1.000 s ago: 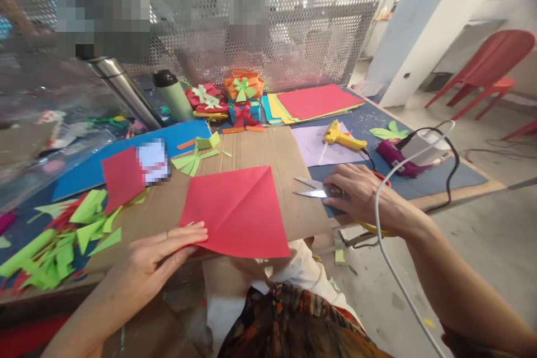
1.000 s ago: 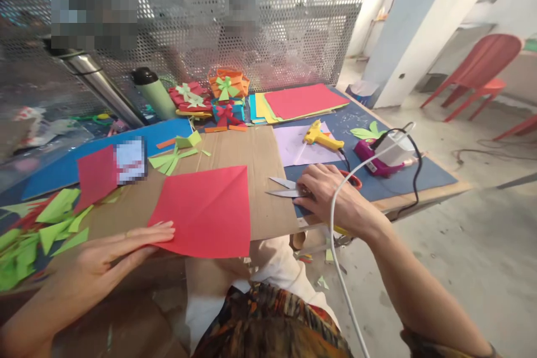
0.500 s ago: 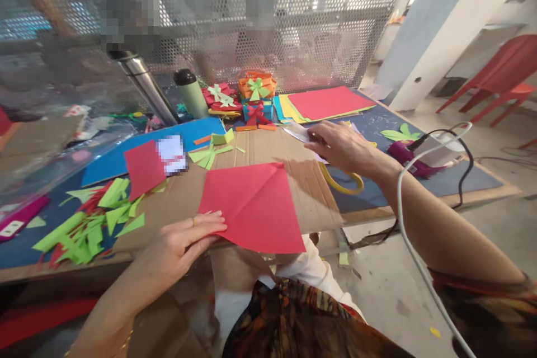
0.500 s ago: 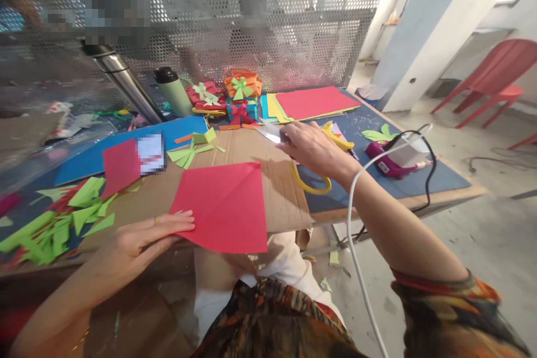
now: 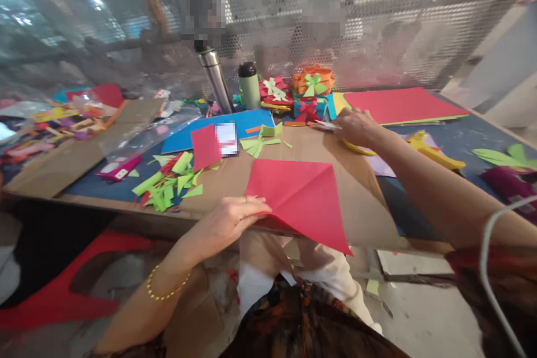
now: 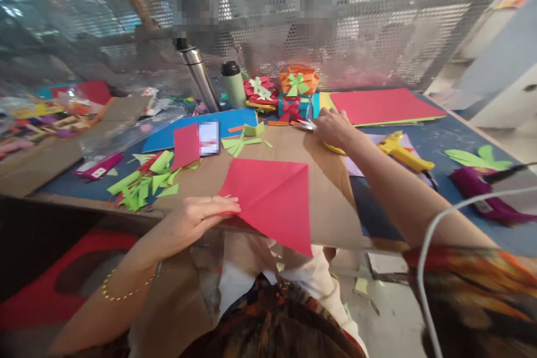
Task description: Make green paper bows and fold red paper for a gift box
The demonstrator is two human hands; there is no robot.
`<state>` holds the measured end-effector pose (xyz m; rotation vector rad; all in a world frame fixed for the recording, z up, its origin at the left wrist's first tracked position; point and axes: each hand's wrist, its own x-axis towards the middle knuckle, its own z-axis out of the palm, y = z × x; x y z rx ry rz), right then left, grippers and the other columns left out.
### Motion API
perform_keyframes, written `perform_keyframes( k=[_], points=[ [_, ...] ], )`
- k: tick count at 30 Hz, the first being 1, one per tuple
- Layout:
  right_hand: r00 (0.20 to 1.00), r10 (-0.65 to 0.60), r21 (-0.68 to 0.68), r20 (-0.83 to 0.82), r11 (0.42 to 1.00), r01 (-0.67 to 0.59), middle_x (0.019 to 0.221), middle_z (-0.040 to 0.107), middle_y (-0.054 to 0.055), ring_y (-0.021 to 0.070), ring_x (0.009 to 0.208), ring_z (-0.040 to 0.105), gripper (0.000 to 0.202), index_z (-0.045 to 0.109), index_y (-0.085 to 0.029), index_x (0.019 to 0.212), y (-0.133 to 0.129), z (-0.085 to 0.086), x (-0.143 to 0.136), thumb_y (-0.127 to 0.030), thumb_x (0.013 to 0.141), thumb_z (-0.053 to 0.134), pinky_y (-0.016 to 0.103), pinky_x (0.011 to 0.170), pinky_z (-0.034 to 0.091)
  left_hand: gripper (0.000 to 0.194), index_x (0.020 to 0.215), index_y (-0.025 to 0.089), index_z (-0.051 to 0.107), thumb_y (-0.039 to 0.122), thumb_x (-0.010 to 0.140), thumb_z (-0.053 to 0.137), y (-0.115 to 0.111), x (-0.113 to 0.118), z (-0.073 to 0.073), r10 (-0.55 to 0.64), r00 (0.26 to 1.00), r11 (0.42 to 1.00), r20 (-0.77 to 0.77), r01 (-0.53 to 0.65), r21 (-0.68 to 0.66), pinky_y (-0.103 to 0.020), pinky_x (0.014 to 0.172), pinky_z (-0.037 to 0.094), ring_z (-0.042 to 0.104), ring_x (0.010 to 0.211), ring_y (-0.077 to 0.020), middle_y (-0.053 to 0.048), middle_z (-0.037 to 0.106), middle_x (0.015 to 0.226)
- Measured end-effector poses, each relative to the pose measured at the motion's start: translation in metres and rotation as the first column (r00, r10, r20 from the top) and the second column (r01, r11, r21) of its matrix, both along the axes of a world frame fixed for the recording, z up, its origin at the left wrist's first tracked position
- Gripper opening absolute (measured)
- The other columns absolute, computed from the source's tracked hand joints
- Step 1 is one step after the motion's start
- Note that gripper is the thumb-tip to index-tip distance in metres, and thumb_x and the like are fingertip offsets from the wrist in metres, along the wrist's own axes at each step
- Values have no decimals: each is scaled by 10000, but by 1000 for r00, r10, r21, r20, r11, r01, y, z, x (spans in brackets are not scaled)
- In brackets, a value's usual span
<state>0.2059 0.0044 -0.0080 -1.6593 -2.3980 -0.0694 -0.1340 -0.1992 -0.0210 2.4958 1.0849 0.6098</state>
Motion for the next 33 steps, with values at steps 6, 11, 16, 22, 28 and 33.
perform_keyframes(
  k=[6,11,16,22,28,33],
  points=[
    [784,515,42,-347,843,-536,1455,685,130,336,1300,673,663,620,-315,1510,-117,5,27,-709,1041,368,504,1065,566,318,1192,195,784,290,1105,494,15,18,-11,6,989,999,146,-12,38,-296,844,647,796,931,-182,-73,835,1034],
    [780,442,-42,-442,859,-510,1290,779,121,306,1090,783,606,676,-302,1437,-182,-10,38,-621,923,704,376,834,677,328,1193,193,792,341,1104,513,24,39,-14,-115,976,992,187,121,-20,-283,884,638,797,1003,-189,-83,834,1107],
    [705,333,-129,-626,848,-515,1054,835,105,211,925,798,301,819,-218,1033,-181,-19,38,-373,1047,562,286,784,628,350,1346,253,734,386,1035,647,21,38,-8,-20,986,987,163,46,-155,-280,933,628,792,1035,-196,-45,823,1184],
    [756,122,-181,-643,935,-304,721,717,22,172,650,640,411,763,-212,799,-177,-28,38,-511,1002,567,289,586,506,349,1047,190,822,502,940,708,32,30,-8,121,969,945,217,-46,-325,-356,858,666,784,974,-253,-79,831,1070],
    [801,-131,-233,-584,972,-11,570,535,-22,144,556,477,379,620,-218,699,-158,-37,28,-528,916,600,283,532,353,287,1081,200,740,428,952,623,67,54,-6,339,930,929,140,-308,-207,-375,877,635,751,979,-250,-54,811,1082],
    [876,-187,-146,-445,980,135,574,561,-61,166,516,486,541,581,-137,1359,-153,-47,23,-425,902,603,290,557,348,516,1388,189,553,250,885,655,100,76,-12,401,915,916,42,-402,-2,-455,1087,557,661,1269,-307,-117,662,1426]
  ],
)
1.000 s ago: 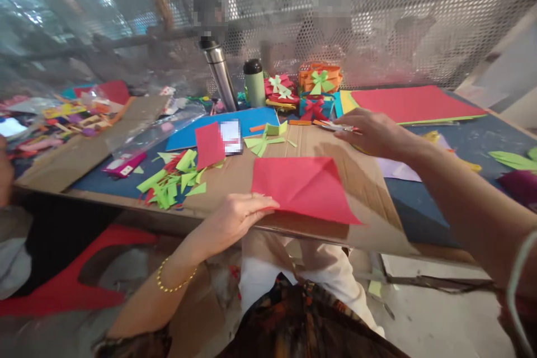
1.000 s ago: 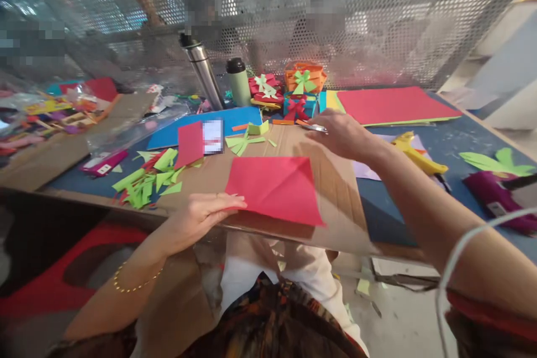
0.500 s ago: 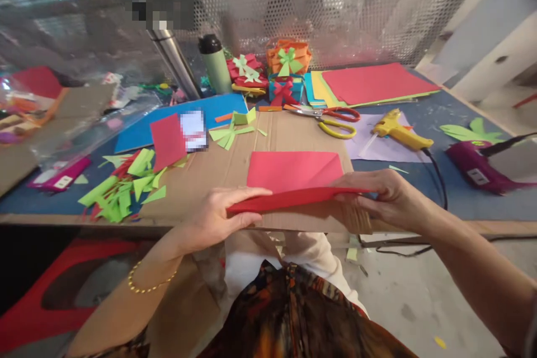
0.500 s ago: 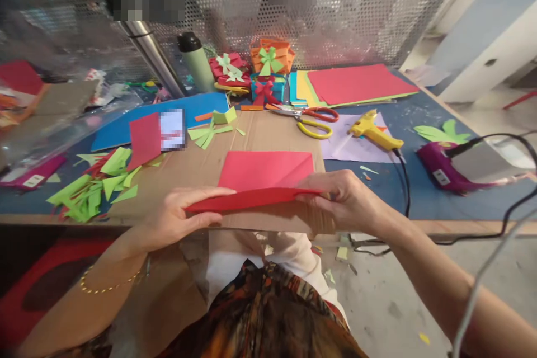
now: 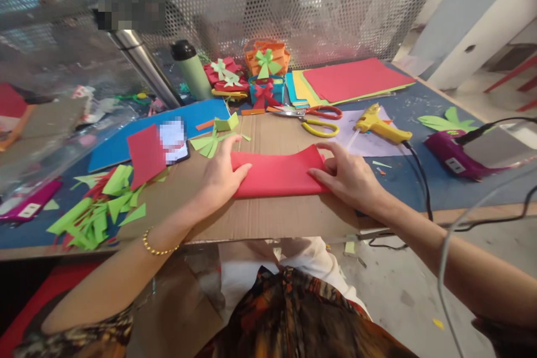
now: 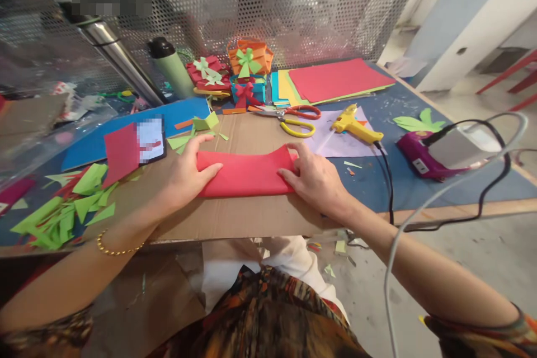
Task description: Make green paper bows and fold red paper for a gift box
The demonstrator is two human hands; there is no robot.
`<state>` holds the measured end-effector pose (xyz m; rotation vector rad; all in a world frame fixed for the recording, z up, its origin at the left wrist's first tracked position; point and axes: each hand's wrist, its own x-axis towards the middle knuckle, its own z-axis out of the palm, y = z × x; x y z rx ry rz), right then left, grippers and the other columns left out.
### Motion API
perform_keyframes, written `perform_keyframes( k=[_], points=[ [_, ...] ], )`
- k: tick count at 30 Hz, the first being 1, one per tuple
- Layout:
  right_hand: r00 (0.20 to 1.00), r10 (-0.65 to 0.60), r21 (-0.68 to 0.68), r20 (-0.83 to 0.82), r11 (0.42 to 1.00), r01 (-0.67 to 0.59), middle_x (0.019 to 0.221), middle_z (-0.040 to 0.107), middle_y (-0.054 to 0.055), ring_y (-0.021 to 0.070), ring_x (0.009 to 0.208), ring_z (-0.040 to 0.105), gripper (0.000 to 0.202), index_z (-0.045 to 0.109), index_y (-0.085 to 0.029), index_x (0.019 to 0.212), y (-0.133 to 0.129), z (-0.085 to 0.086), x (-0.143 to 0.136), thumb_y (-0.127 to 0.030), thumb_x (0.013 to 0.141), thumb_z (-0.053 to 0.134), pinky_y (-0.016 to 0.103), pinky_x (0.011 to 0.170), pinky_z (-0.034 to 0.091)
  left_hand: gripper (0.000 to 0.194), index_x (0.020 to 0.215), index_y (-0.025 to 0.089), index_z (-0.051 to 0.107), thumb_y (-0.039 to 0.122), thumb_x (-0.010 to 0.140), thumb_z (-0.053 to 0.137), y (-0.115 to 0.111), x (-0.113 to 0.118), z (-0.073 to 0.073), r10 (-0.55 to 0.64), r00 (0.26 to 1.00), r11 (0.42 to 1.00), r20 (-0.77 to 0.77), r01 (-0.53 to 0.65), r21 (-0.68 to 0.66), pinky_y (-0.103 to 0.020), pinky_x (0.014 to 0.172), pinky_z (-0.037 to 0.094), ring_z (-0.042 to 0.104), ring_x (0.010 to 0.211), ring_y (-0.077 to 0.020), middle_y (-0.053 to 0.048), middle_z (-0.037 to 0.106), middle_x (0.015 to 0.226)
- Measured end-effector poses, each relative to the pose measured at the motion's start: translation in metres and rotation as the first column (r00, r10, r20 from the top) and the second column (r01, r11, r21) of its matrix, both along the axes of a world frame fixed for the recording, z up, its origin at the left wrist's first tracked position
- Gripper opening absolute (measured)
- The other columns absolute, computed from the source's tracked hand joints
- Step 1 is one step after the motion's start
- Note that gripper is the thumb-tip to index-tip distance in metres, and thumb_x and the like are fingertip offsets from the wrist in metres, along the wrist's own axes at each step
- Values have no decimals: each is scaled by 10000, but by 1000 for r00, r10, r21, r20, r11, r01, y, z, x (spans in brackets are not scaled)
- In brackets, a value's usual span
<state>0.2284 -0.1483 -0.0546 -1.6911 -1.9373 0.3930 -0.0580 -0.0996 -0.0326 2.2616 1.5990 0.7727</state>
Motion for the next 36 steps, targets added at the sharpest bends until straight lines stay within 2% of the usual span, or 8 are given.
perform_keyframes(
  k=[3,10,15,18,21,27,32,36],
  points=[
    [993,-13,63,114,998,6,617,621,-30,195,535,551,713,413,-93,1545,-3,-6,-1,-413,923,552,293,538,317,585,1459,183,509,226,892,649,9,6,-5,-54,995,999,-80,53,-8,-511,1101,544,653,1277,-349,-142,655,1421],
    [971,-16,39,238,999,7,681,701,24,231,598,651,701,355,-69,1580,-11,-6,-5,-337,937,422,319,548,305,599,1505,189,486,340,940,616,7,1,-5,-95,993,995,-67,94,-12,-490,1168,503,598,1366,-328,-135,601,1505],
    [961,-44,-24,273,998,52,712,719,26,237,665,685,734,335,-37,1592,-14,-2,-8,-345,930,412,319,582,308,636,1554,169,440,320,947,561,7,-5,-4,-44,994,996,-101,36,-82,-438,991,598,689,1165,-284,-130,666,1365],
    [949,-74,-72,307,992,100,732,731,40,254,699,700,765,318,-13,1602,-14,-1,-8,-362,928,413,326,595,302,639,1575,176,409,275,962,555,0,0,-4,-21,983,1000,-183,20,-7,-412,961,596,698,1158,-282,-137,661,1388],
    [946,-85,-98,314,988,121,759,745,51,263,722,711,807,257,1,1629,-14,0,-8,-372,932,415,329,612,316,642,1595,179,394,252,980,565,-9,9,-1,12,942,997,-336,15,79,-396,904,595,703,1176,-308,-159,661,1405],
    [946,-93,-121,311,983,136,767,755,52,263,724,718,815,235,-9,1644,-15,1,-7,-391,948,420,326,615,323,667,1635,178,368,317,1019,585,-16,17,3,128,791,992,-599,-101,78,-356,662,549,751,889,-307,-172,711,1223],
    [940,-83,-123,330,984,130,768,754,50,260,724,720,794,269,-29,1641,-15,2,-7,-389,950,424,325,607,324,614,1578,190,465,382,1014,615,-19,18,5,175,733,985,-657,-135,111,-305,567,473,729,760,-256,-203,630,1307],
    [941,-86,-94,329,988,123,714,726,39,256,658,694,780,331,-51,1620,-16,0,-6,-430,944,424,319,581,319,372,1291,119,682,369,1028,599,-23,20,9,176,704,984,-688,-146,102,-307,545,436,726,790,-273,-207,643,1254]
  ],
)
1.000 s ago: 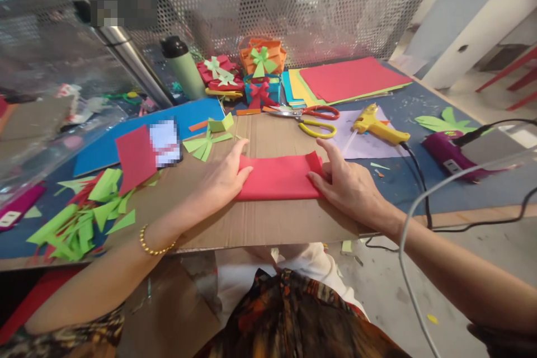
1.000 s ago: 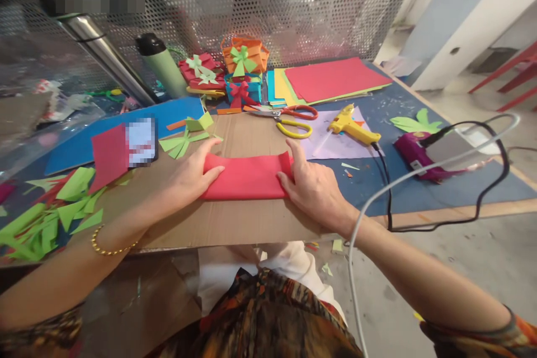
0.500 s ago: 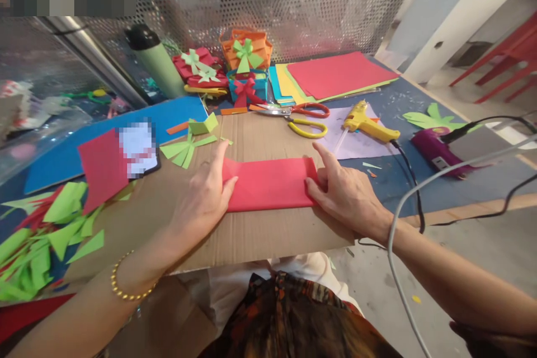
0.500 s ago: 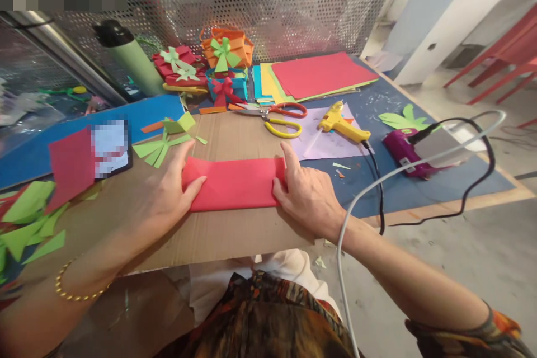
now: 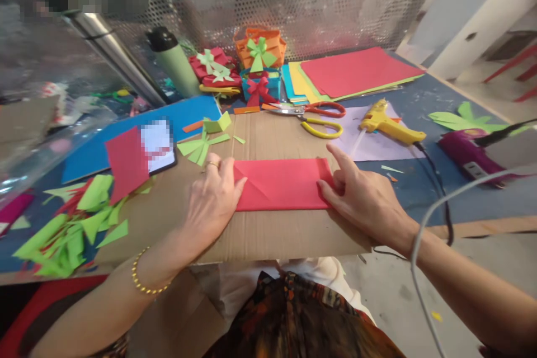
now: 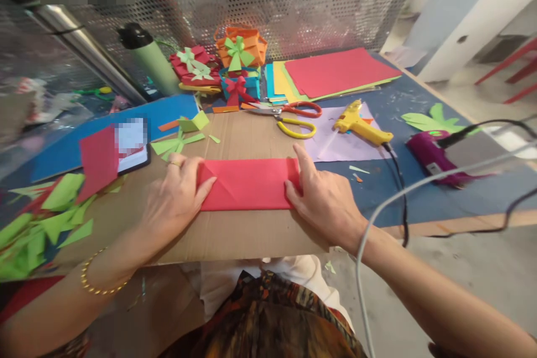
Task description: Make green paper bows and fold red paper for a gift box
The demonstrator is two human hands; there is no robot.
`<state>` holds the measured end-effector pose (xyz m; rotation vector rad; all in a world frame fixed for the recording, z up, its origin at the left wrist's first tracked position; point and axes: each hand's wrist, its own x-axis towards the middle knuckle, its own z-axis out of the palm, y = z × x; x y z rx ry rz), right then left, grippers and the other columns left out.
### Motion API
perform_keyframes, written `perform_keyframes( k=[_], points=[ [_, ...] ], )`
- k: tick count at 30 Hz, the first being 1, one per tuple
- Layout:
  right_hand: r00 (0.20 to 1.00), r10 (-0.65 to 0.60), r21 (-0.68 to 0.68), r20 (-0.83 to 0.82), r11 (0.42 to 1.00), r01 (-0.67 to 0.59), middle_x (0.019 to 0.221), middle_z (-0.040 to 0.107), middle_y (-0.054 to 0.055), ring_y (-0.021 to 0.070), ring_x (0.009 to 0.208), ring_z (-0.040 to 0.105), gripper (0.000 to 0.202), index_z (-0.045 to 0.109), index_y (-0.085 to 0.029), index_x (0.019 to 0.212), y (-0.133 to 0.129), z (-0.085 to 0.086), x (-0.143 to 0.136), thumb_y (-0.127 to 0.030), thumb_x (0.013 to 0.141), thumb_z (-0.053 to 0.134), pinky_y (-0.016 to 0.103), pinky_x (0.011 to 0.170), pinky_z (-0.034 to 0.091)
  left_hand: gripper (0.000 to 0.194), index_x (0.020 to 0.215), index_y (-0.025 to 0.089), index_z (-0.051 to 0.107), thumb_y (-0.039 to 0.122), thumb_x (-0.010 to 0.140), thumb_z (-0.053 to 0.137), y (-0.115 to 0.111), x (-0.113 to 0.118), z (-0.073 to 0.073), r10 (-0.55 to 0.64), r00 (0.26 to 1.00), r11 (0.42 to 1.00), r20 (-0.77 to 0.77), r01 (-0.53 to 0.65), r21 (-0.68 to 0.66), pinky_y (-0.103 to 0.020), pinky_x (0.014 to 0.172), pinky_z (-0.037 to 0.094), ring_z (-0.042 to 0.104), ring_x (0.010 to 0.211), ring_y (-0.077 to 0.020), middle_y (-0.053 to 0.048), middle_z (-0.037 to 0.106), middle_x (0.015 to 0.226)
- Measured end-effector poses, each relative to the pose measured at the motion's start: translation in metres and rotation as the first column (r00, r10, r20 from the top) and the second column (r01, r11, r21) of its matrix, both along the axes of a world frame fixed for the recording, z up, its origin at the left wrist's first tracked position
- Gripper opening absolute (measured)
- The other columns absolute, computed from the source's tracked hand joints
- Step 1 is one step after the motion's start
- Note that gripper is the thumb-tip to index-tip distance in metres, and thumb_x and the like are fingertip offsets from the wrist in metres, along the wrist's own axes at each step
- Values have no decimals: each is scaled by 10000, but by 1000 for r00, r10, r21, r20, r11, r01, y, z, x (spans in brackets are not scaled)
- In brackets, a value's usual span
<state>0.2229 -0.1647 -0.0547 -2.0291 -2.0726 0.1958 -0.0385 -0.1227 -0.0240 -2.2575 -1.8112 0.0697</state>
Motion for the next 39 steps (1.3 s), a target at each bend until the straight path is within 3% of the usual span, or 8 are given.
perform_keyframes(
  k=[4,18,22,28,33,39],
  points=[
    [1000,-1,39,-22,999,2,660,693,21,253,583,662,752,394,-87,1588,0,-4,3,-457,934,439,310,547,292,255,1062,121,754,321,1044,598,-3,-1,2,-53,999,998,-6,53,-37,-311,561,432,733,869,-277,-176,699,1155],
    [1000,23,59,-12,998,-22,588,651,-5,253,536,658,700,445,-132,1555,0,-8,7,-461,939,484,301,513,296,274,894,147,773,292,1045,597,-7,-13,-16,-200,979,961,-44,205,185,-315,516,373,709,709,-234,-114,743,911],
    [1000,8,56,4,998,-8,604,668,3,256,545,665,708,442,-134,1563,0,-9,7,-471,940,473,305,516,295,260,915,153,757,263,1055,568,-7,-14,-16,-239,967,939,-85,252,232,-320,525,390,705,679,-224,-102,738,894],
    [1000,27,66,-1,997,-27,615,683,11,255,552,674,696,467,-142,1549,0,-8,7,-470,935,478,303,514,305,252,1122,164,744,189,1084,496,-8,-16,-13,-314,941,908,-124,336,251,-314,585,447,707,724,-209,-64,739,851],
    [999,38,90,2,995,-38,610,675,10,257,535,662,685,476,-142,1544,0,-8,7,-461,938,479,310,512,307,243,990,175,744,260,1088,538,-10,-18,-13,-351,933,905,-86,361,226,-300,586,444,696,742,-207,-56,723,786],
    [1000,26,78,-7,997,-25,639,687,21,263,548,660,688,484,-150,1544,0,-9,7,-480,941,474,317,525,312,245,1006,136,763,273,1076,573,-11,-19,-14,-403,912,870,-82,409,277,-308,579,448,697,732,-209,-67,736,790]
  ],
)
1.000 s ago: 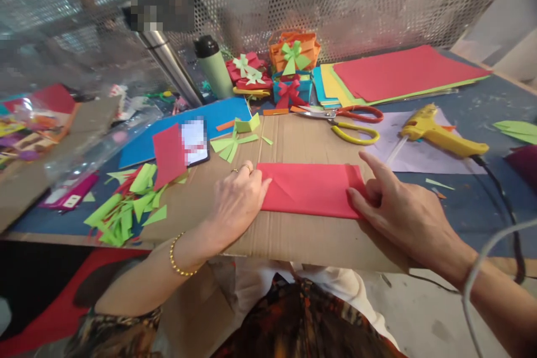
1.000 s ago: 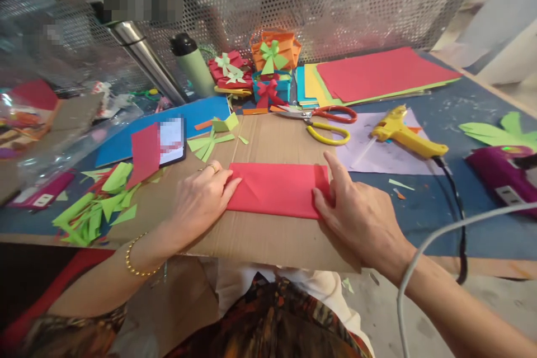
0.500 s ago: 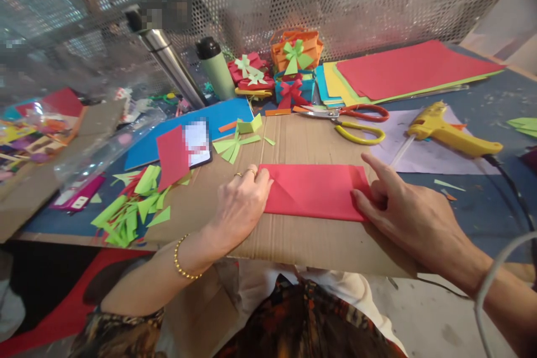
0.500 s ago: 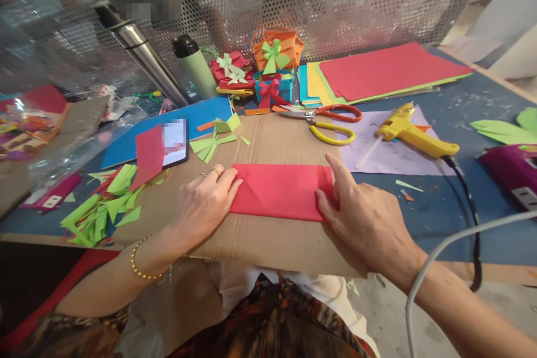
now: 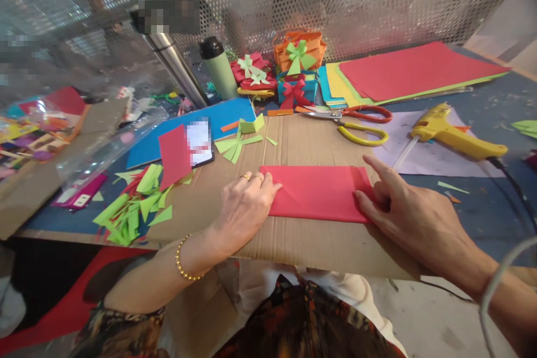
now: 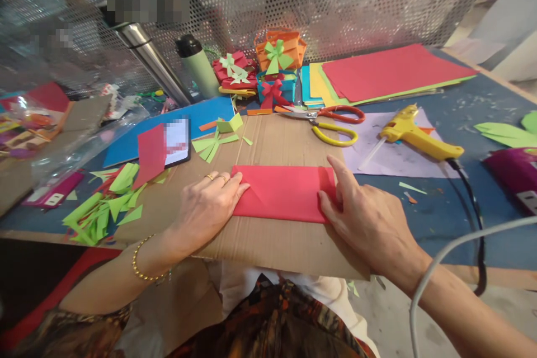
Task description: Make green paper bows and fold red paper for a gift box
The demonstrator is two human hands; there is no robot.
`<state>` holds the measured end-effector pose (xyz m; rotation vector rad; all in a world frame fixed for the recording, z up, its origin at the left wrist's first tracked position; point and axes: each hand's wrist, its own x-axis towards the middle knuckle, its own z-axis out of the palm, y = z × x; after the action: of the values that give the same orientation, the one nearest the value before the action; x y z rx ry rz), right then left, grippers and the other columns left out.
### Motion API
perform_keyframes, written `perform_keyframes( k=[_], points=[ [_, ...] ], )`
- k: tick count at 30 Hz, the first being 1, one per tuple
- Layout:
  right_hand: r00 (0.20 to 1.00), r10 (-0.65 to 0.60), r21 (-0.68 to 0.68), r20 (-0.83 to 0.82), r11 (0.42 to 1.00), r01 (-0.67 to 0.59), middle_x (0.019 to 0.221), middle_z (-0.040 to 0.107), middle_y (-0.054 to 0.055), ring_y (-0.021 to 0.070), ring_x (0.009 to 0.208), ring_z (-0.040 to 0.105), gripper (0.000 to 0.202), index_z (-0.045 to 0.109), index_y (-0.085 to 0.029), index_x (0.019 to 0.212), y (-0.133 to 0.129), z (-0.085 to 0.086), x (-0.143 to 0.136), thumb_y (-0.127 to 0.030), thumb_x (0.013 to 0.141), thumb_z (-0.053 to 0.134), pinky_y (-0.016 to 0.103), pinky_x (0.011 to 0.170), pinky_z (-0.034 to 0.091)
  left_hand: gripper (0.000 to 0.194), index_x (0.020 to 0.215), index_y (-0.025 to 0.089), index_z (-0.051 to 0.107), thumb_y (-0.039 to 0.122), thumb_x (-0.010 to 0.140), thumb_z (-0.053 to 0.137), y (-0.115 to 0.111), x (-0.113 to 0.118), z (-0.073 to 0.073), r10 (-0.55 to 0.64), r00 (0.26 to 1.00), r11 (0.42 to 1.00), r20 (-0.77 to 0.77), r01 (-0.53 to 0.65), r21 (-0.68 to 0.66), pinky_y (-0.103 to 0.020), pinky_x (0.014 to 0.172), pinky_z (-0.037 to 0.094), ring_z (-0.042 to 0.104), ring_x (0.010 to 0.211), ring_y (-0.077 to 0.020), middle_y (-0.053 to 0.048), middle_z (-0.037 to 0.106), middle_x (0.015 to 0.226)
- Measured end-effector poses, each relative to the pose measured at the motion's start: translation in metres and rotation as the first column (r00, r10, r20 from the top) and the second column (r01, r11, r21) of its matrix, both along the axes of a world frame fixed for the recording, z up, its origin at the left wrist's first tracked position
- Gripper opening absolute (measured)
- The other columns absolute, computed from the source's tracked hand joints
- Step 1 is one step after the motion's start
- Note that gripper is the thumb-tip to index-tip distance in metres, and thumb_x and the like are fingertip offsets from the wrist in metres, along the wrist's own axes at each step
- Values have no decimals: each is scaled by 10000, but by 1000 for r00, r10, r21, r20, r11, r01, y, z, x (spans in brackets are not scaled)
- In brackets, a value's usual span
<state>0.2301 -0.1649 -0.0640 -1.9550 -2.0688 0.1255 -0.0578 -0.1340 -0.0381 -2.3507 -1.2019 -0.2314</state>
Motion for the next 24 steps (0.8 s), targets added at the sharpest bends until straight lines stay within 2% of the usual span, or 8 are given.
perform_keyframes(
  k=[5,10,17,20,24],
  points=[
    [1000,-9,19,-5,1000,9,618,668,13,249,523,635,680,503,-151,1534,-1,-1,-1,-482,941,472,313,521,293,261,972,128,757,279,1078,573,0,-1,-1,-34,999,999,23,34,33,-306,584,467,702,727,-211,-61,718,770],
    [1000,9,30,-6,1000,-9,610,663,11,240,517,631,659,522,-157,1518,-1,-1,0,-493,952,475,309,519,298,271,930,120,735,277,1077,571,-1,3,-4,14,999,1000,-32,-14,4,-297,551,456,702,725,-212,-87,725,811],
    [1000,28,42,-5,999,-28,636,680,22,255,545,652,633,539,-182,1502,-2,-1,0,-514,973,433,314,530,314,326,874,129,727,285,1089,540,-1,2,-7,-6,1000,1000,-20,6,5,-296,529,449,693,677,-202,-101,729,838],
    [1000,19,37,4,999,-20,629,679,17,257,546,659,617,558,-204,1485,-2,-2,0,-519,972,421,314,535,315,394,854,138,729,378,1096,530,1,0,-8,13,1000,1000,2,-13,-13,-288,533,453,685,654,-189,-116,738,885],
    [1000,11,32,8,999,-11,634,681,17,258,555,663,604,567,-201,1472,-2,-2,-1,-506,973,416,314,540,311,617,898,132,732,641,1067,427,3,-1,-4,92,993,986,70,-81,-143,-290,539,483,678,640,-189,-144,726,933]
  ],
)
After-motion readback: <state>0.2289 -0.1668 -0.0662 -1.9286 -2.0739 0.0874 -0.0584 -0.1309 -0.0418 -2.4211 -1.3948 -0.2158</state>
